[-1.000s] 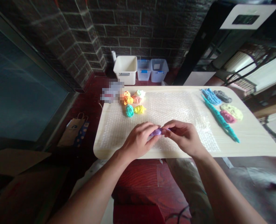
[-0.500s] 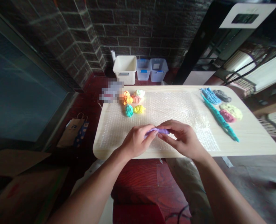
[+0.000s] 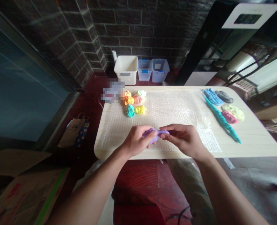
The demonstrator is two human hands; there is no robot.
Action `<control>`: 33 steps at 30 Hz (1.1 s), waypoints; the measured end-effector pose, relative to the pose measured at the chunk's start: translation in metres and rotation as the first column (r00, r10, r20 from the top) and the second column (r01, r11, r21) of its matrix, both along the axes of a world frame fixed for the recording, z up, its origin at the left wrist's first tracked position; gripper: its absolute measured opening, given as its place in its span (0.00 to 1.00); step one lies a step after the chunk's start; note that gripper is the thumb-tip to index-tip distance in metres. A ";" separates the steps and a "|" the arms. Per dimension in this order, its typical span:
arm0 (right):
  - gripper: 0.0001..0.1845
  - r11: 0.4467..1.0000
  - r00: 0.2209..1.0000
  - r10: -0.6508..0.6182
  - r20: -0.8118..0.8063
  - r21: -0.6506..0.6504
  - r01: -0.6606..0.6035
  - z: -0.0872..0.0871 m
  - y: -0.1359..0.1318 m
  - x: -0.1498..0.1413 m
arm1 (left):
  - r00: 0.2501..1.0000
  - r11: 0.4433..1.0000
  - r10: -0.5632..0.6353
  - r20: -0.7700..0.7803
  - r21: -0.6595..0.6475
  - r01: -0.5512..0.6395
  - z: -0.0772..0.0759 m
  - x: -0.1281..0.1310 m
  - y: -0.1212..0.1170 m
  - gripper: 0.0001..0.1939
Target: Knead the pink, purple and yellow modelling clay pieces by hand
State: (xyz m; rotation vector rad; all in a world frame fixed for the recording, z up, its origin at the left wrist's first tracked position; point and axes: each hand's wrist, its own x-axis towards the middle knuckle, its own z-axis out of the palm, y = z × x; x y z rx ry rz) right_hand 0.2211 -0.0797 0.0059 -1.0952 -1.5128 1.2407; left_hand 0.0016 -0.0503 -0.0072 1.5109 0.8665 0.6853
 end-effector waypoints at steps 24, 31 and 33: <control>0.13 0.960 0.977 0.038 0.211 0.263 -0.095 0.010 0.001 0.003 | 0.996 0.999 -0.006 0.086 -0.043 0.010 0.006 0.002 0.000 0.17; 0.10 0.954 0.973 0.038 0.229 0.281 -0.103 0.012 -0.001 0.000 | 0.987 0.984 0.030 0.159 -0.177 -0.002 0.008 0.003 0.002 0.18; 0.11 0.957 0.972 0.051 0.230 0.266 -0.113 0.013 -0.001 -0.001 | 0.989 0.980 0.033 0.146 -0.198 -0.004 0.008 0.002 0.002 0.18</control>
